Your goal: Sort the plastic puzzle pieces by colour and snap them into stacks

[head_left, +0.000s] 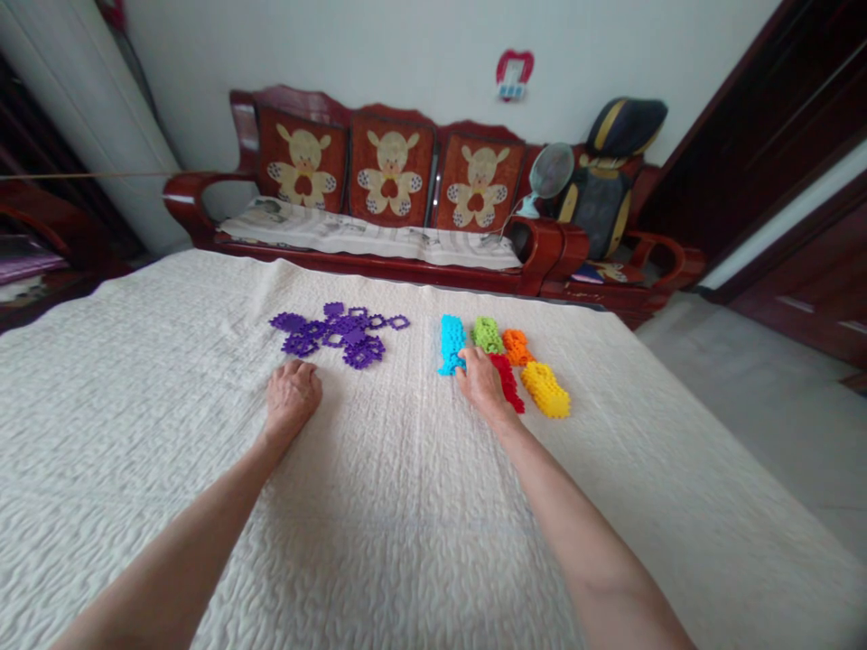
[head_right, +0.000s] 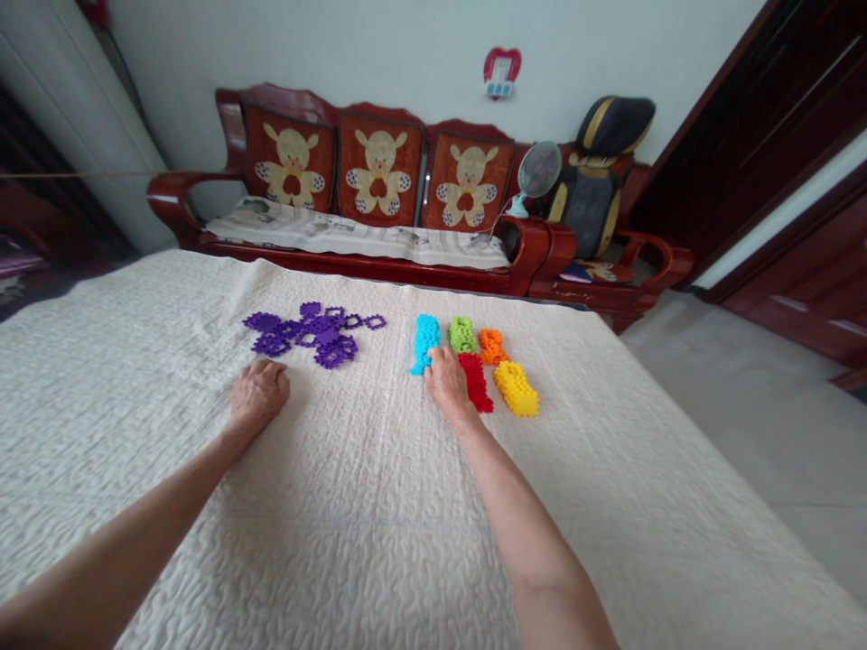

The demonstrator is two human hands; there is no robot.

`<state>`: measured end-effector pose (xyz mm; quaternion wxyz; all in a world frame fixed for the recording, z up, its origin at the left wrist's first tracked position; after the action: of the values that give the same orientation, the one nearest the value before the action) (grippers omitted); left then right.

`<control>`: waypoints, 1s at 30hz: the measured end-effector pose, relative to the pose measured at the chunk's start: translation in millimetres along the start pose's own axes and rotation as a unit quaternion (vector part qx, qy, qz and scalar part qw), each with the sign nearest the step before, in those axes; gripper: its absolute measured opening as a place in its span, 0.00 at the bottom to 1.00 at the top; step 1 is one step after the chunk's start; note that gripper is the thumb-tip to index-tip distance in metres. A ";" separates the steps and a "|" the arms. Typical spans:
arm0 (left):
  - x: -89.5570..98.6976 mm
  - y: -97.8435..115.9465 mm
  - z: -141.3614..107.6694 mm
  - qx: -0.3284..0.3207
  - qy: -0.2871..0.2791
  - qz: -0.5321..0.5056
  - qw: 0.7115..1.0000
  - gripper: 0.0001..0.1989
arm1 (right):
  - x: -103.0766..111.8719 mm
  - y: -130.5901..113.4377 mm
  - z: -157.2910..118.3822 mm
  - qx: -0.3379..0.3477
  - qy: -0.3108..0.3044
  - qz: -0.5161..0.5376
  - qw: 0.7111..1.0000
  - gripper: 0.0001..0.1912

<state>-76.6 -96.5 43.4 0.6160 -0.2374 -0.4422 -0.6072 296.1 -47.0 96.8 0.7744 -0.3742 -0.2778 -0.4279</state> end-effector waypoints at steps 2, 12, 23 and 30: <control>-0.6 -0.1 0.1 0.006 -0.003 0.000 1.000 0.17 | -2.2 -5.9 -9.3 0.024 0.014 0.023 0.999 0.09; 6.3 6.4 1.1 0.010 -0.003 -0.007 1.000 0.17 | -45.1 -46.1 -35.3 0.085 -0.007 0.133 0.987 0.08; 0.2 -15.8 44.3 0.029 0.098 -0.109 0.989 0.16 | -57.5 -41.8 -41.8 0.065 0.057 0.172 0.981 0.10; -19.3 -50.9 141.1 0.204 0.048 -0.069 0.975 0.19 | -60.7 -37.9 -42.3 0.048 0.053 0.188 0.980 0.09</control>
<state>-159.1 23.3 84.9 0.6285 -0.0457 -0.5422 -0.5559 238.7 -67.4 40.3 0.8715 -0.3590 -0.1819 -0.2802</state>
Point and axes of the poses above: each hand's wrist, its own z-axis towards the middle knuckle, its own x-axis out of the back of the hand, y = z × x, the point moved 1 cm from there along z, towards the middle knuckle, and after that the axes turned 11 degrees about y, right-handed, at the moved point
